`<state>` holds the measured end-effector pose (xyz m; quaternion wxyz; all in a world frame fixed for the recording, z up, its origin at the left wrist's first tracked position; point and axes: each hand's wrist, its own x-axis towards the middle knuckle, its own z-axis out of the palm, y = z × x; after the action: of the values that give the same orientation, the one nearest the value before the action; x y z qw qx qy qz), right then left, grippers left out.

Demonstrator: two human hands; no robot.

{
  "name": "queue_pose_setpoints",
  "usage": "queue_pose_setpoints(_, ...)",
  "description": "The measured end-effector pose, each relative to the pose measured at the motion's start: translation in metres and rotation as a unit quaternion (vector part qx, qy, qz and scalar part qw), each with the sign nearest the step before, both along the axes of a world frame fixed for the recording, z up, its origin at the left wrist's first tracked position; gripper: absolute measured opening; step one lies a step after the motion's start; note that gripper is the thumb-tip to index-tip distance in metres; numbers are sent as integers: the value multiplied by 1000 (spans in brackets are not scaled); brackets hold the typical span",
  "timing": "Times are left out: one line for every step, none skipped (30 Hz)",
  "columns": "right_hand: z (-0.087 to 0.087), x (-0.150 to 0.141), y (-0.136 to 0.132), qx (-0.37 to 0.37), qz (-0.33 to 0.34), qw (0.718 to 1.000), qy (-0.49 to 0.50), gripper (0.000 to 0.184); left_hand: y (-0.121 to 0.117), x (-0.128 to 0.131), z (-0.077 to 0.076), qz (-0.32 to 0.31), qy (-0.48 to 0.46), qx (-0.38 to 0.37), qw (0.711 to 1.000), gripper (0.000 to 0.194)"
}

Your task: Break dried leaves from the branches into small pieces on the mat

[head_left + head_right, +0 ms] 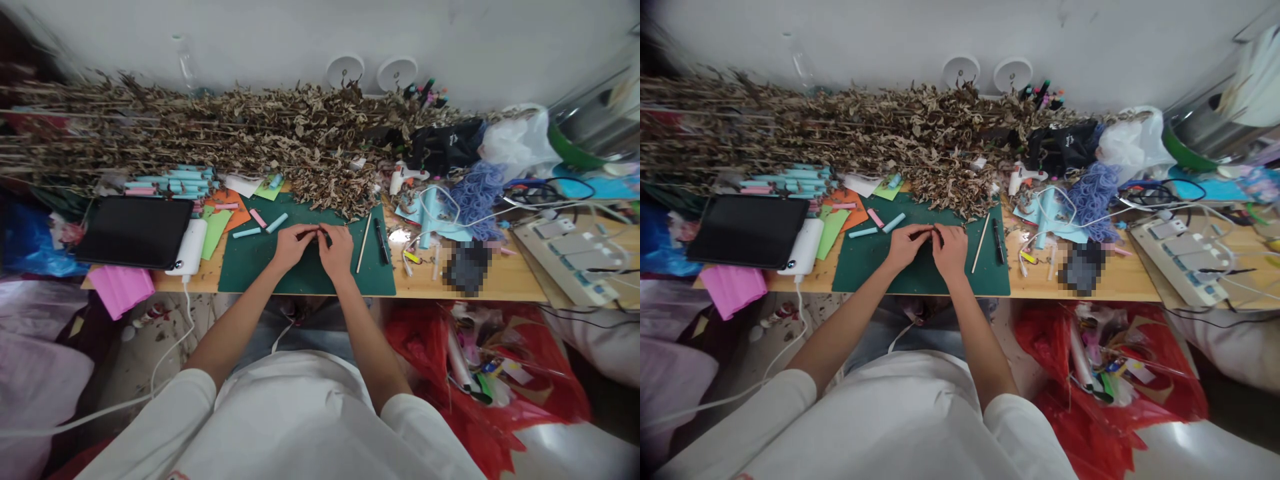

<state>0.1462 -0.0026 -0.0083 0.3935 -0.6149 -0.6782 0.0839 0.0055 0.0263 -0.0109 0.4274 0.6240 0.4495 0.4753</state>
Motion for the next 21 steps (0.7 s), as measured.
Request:
queue_pose_setpoints(-1,0,0,0,5,1000,1,26,0,1,0,-1,-9,-12,1000,19)
queue_pose_setpoints(-1,1,0,-1,8,1000,1,26,0,1,-1,-2,-17,-22,1000,20)
queue_pose_setpoints(-2,1,1,-1,11,1000,1,25,0,1,-1,-1,-21,-27,999,20)
queue_pose_setpoints(-2,1,1,-3,13,1000,0,25,-1,2,-1,2,-21,-28,999,19)
queue_pose_setpoints(-2,1,1,-5,15,1000,-1,25,-1,2,-1,5,-17,-25,1000,18)
queue_pose_setpoints(-2,1,1,-6,16,1000,-3,25,-1,2,-1,10,-13,-21,1000,16)
queue_pose_setpoints(-2,1,1,-7,18,1000,-4,25,-1,2,-1,15,-9,-18,1000,15)
queue_pose_setpoints(-1,1,1,-7,20,1000,-6,24,-1,2,-1,19,-8,-18,1000,14)
queue_pose_setpoints(-1,1,1,-7,20,1000,-8,24,-1,2,0,23,-10,-20,999,13)
queue_pose_setpoints(0,1,1,-6,21,1000,-11,24,-1,2,0,27,-12,-23,999,13)
queue_pose_setpoints(0,1,1,-7,21,1000,-13,23,-1,2,0,32,-14,-25,999,13)
queue_pose_setpoints(0,1,1,-8,21,1000,-15,23,-1,3,-1,35,-16,-27,999,14)
queue_pose_setpoints(0,1,1,-9,21,1000,-15,22,-1,3,-1,38,-16,-29,999,15)
queue_pose_setpoints(1,1,1,-11,21,1000,-16,22,-1,3,-2,41,-14,-30,999,15)
queue_pose_setpoints(1,2,0,-12,20,1000,-16,22,-1,3,-2,41,-10,-29,999,15)
queue_pose_setpoints(1,1,0,-15,18,1000,-17,22,-1,3,-2,40,-4,-28,999,15)
queue_pose_setpoints(1,1,0,-18,15,1000,-19,22,-1,4,-2,36,4,-26,999,14)
queue_pose_setpoints(2,1,-1,-22,11,999,-23,21,-1,4,-2,32,13,-24,999,13)
queue_pose_setpoints(3,0,-1,-27,5,999,-29,20,-2,4,-2,29,20,-21,999,13)
queue_pose_setpoints(4,-2,-2,-32,-3,999,-36,20,-2,3,-1,25,28,-18,999,12)
queue_pose_setpoints(6,-3,-3,-36,-10,998,-44,19,-2,3,0,23,34,-15,999,11)
